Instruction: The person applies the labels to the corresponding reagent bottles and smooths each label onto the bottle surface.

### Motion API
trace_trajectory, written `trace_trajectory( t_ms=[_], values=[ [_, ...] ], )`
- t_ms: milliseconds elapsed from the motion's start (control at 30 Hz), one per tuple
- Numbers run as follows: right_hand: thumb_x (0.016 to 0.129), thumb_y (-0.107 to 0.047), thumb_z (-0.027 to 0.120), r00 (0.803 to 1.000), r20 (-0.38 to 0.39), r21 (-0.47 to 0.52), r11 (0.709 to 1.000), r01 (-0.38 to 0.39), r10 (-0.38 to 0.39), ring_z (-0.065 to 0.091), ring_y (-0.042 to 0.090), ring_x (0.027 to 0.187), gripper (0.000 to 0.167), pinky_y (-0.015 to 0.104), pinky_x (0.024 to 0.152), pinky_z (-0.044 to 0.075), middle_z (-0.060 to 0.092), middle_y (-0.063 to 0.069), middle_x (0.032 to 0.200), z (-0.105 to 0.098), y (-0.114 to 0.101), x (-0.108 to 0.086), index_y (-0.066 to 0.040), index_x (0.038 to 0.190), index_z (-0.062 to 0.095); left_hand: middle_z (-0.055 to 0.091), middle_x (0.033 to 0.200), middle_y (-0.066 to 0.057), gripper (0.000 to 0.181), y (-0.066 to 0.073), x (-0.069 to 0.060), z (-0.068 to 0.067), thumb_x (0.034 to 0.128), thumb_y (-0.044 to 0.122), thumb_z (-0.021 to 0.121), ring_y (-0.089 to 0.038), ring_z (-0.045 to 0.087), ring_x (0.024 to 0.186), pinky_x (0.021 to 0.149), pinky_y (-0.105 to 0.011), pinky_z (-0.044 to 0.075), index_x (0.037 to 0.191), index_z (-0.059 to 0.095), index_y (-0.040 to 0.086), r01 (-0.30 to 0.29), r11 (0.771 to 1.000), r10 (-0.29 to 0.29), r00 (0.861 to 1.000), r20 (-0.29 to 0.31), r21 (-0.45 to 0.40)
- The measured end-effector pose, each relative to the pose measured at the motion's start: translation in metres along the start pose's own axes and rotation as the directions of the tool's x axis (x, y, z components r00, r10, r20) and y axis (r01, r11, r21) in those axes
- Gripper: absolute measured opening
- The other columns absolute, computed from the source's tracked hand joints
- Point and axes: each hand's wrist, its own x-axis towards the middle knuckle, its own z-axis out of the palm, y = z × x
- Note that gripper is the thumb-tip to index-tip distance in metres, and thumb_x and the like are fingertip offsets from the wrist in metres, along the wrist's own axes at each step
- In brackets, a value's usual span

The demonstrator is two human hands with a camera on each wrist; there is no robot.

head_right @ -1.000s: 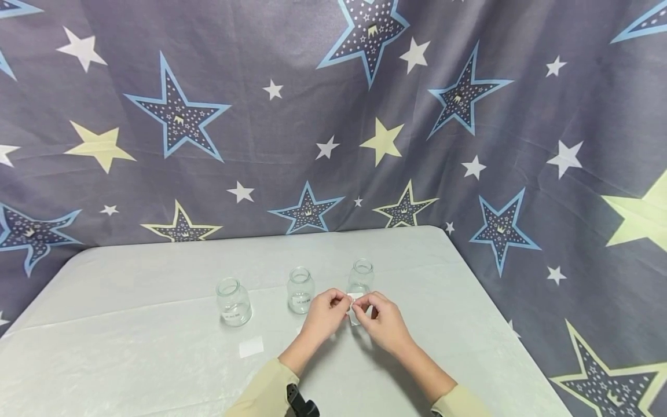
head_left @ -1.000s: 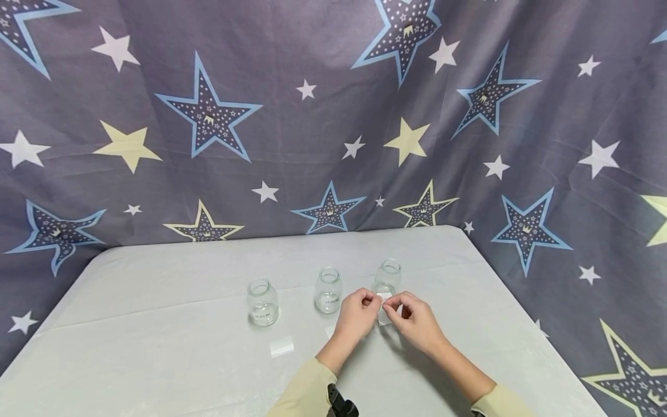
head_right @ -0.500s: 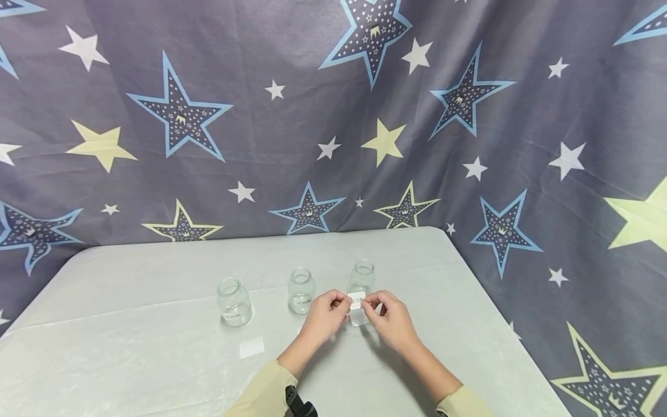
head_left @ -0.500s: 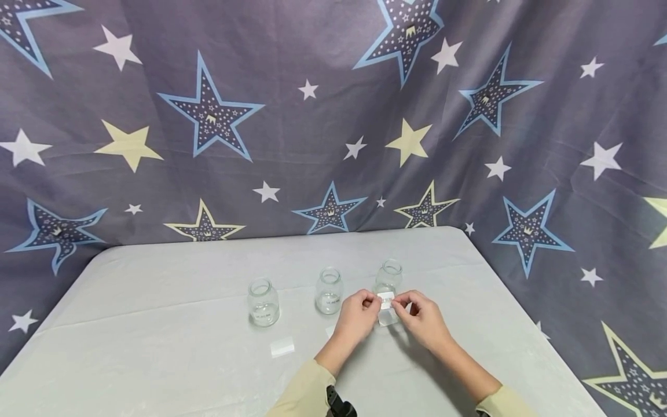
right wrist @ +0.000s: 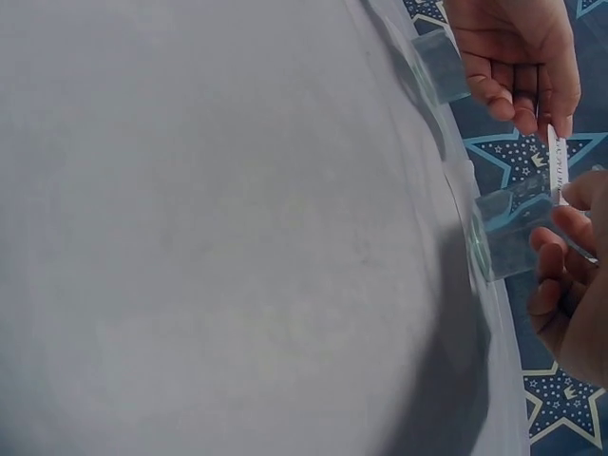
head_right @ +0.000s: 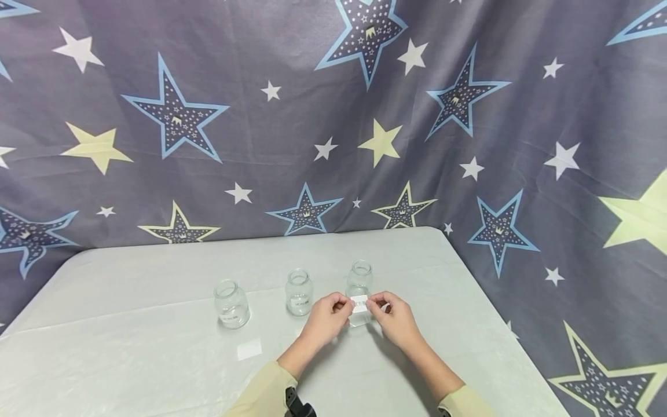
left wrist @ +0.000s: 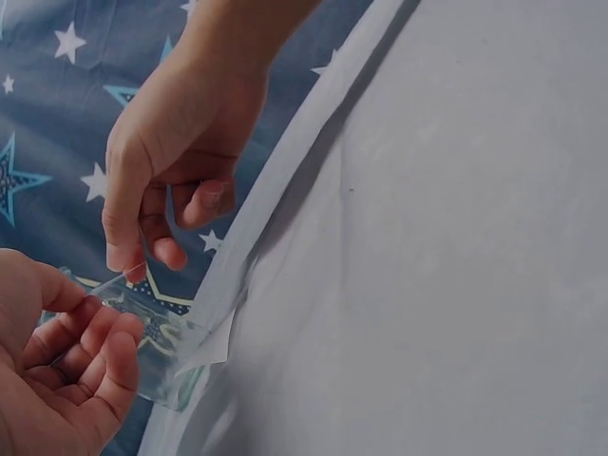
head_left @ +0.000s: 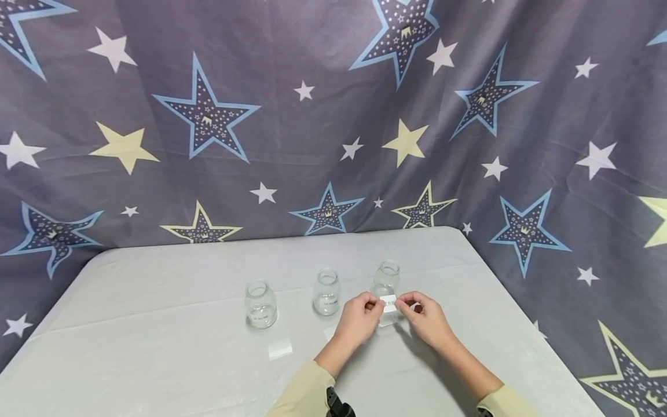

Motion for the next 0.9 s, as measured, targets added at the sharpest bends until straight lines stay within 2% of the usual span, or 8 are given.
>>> trace_trajectory(
  t_ms=[233,533,900],
  values=[
    [0.084,-0.012,0.069,1.000,0.003,0.029,0.999,-0.022,0.022,0.050,0.007,0.067,0.008,0.019,0.062,0.042,0.066,0.006,0.081,0.000,0.003,0.002,-0.005,0.086,0.067,0.061,0.073,0.000,0.010,-0.003,0.003,0.000,0.0860,0.015,0.062,-0.001,0.049,0.062,0.058,-0.017,0.043,0.085,0.064,0.006,-0.016,0.999,0.016,1.000,0.002,0.052],
    [0.084,-0.009,0.067,0.999,-0.020,0.052,0.998,-0.046,0.047,0.051,0.005,0.068,0.007,0.019,0.064,0.044,0.064,0.008,0.081,0.001,0.008,0.006,-0.002,0.085,0.064,0.059,0.072,0.001,0.005,-0.006,0.008,0.003,0.0830,0.010,0.065,-0.002,0.047,0.061,0.055,-0.016,0.043,0.084,0.064,0.005,-0.003,0.998,0.002,1.000,0.022,0.057],
    [0.085,-0.010,0.067,0.998,-0.051,0.052,0.998,-0.043,0.045,0.050,0.005,0.070,0.009,0.019,0.066,0.043,0.064,0.008,0.082,0.004,0.013,0.013,-0.002,0.085,0.064,0.060,0.068,0.002,0.003,-0.009,0.014,0.008,0.0816,0.009,0.065,0.000,0.047,0.060,0.056,-0.016,0.042,0.081,0.065,0.006,-0.066,0.984,0.073,0.997,-0.036,0.166]
  ],
)
